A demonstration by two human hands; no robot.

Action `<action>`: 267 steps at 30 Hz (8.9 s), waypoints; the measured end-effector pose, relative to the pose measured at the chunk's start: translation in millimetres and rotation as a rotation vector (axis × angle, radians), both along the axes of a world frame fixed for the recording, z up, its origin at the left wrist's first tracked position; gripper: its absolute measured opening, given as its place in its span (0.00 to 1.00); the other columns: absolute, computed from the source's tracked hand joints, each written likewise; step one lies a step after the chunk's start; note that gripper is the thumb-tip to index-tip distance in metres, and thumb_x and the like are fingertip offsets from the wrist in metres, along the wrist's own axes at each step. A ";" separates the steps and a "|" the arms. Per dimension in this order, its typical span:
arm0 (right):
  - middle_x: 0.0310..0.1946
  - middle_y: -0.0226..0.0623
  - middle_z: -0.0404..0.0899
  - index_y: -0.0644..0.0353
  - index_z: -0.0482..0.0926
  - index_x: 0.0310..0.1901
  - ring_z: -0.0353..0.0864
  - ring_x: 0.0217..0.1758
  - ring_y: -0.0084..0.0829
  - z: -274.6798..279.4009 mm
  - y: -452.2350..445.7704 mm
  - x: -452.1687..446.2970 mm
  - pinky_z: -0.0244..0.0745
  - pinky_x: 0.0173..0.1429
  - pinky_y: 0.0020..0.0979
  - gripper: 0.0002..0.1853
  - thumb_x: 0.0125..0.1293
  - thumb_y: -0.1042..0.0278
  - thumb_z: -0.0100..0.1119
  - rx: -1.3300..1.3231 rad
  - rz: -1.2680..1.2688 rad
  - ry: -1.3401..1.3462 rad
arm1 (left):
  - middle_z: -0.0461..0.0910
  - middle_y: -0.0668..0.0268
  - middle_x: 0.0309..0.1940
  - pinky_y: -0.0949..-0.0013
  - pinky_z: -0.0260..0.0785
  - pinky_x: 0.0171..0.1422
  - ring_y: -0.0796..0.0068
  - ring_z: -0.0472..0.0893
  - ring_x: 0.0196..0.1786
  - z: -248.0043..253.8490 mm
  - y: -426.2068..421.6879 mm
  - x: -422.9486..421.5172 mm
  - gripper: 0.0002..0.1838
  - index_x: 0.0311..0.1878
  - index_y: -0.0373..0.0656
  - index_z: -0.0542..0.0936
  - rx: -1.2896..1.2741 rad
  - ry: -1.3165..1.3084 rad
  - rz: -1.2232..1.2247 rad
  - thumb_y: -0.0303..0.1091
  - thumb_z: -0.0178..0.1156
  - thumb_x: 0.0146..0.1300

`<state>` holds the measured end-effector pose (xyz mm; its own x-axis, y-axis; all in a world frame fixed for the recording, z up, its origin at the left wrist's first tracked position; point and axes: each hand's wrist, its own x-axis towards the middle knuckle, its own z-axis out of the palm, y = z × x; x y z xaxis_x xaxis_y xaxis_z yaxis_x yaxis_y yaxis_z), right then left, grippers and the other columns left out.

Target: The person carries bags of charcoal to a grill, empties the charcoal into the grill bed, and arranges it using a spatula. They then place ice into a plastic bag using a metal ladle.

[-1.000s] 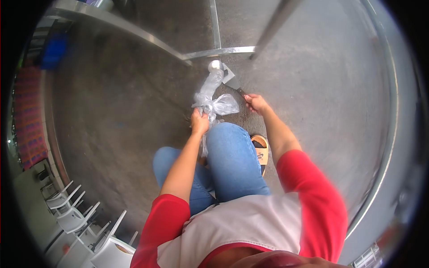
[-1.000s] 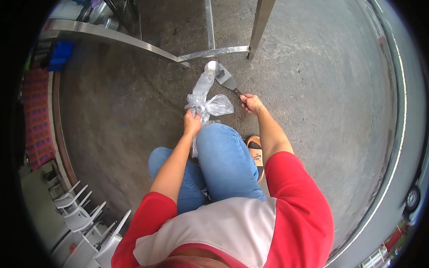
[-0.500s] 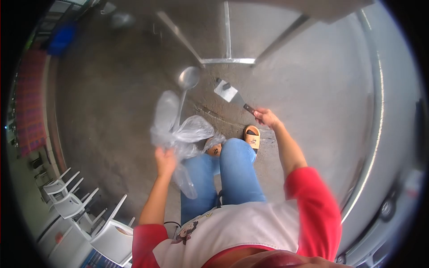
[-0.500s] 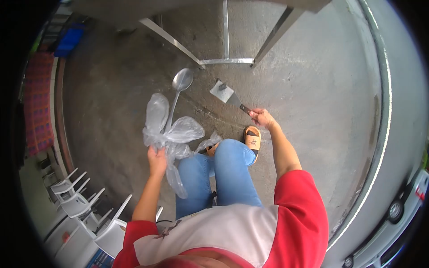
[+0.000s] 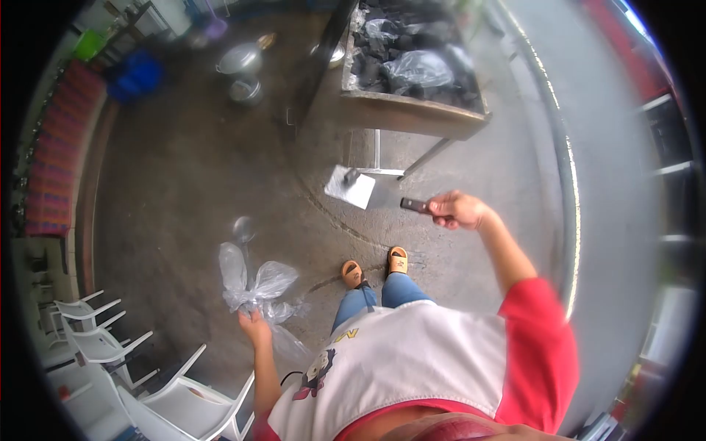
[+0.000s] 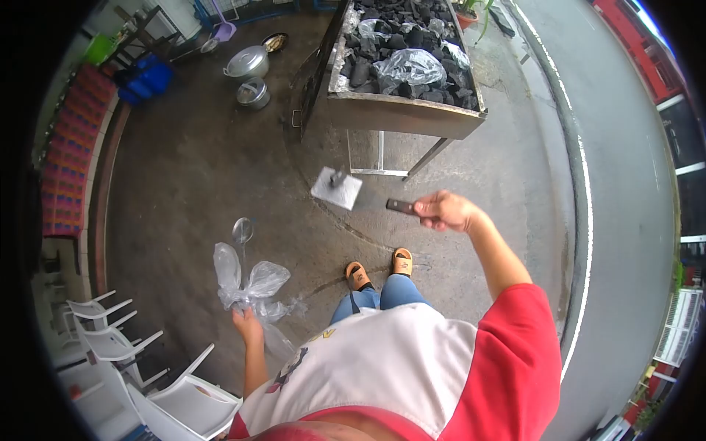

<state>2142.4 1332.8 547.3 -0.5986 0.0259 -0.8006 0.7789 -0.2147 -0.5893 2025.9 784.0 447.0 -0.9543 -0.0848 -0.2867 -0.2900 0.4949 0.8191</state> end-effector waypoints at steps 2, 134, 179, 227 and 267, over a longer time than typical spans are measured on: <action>0.20 0.26 0.71 0.64 0.79 0.50 0.61 0.17 0.14 52.7 3.4 -27.1 0.54 0.18 0.18 0.18 0.71 0.56 0.54 -0.038 -0.051 0.073 | 0.75 0.53 0.56 0.66 0.63 0.63 0.62 0.75 0.56 15.5 -13.0 -3.1 0.21 0.61 0.31 0.68 -0.036 0.013 0.023 0.22 0.51 0.65; 0.25 0.25 0.76 0.55 0.78 0.53 0.71 0.23 0.17 -571.6 -62.8 -2250.2 0.64 0.22 0.22 0.14 0.69 0.61 0.54 0.010 -0.221 0.074 | 0.76 0.47 0.32 0.53 0.65 0.42 0.45 0.75 0.36 -263.2 228.8 -1978.6 0.10 0.40 0.30 0.73 -0.195 -0.060 -0.150 0.27 0.54 0.58; 0.33 0.37 0.83 0.66 0.79 0.47 0.83 0.37 0.26 -429.7 -15.9 -1950.2 0.74 0.36 0.28 0.20 0.70 0.56 0.46 0.400 -0.494 -0.084 | 0.76 0.41 0.50 0.55 0.66 0.61 0.41 0.75 0.54 -393.4 439.5 -1993.0 0.21 0.56 0.29 0.71 -0.002 -0.161 -0.362 0.30 0.55 0.61; 0.41 0.42 0.82 0.60 0.80 0.44 0.81 0.47 0.39 -372.6 107.7 -2051.8 0.75 0.52 0.33 0.21 0.46 0.69 0.74 0.819 -0.343 0.453 | 0.77 0.60 0.54 0.52 0.67 0.61 0.60 0.76 0.56 -304.5 559.6 -2087.0 0.23 0.57 0.41 0.73 0.584 -1.451 -0.614 0.46 0.44 0.68; 0.37 0.49 0.81 0.62 0.80 0.42 0.80 0.44 0.50 -153.9 -438.4 -1523.5 0.74 0.49 0.40 0.15 0.52 0.71 0.66 1.916 -1.891 -0.496 | 0.60 0.60 0.69 0.39 0.48 0.71 0.51 0.57 0.71 -108.9 239.3 -1550.5 0.39 0.71 0.54 0.60 0.133 -1.887 -1.932 0.65 0.51 0.63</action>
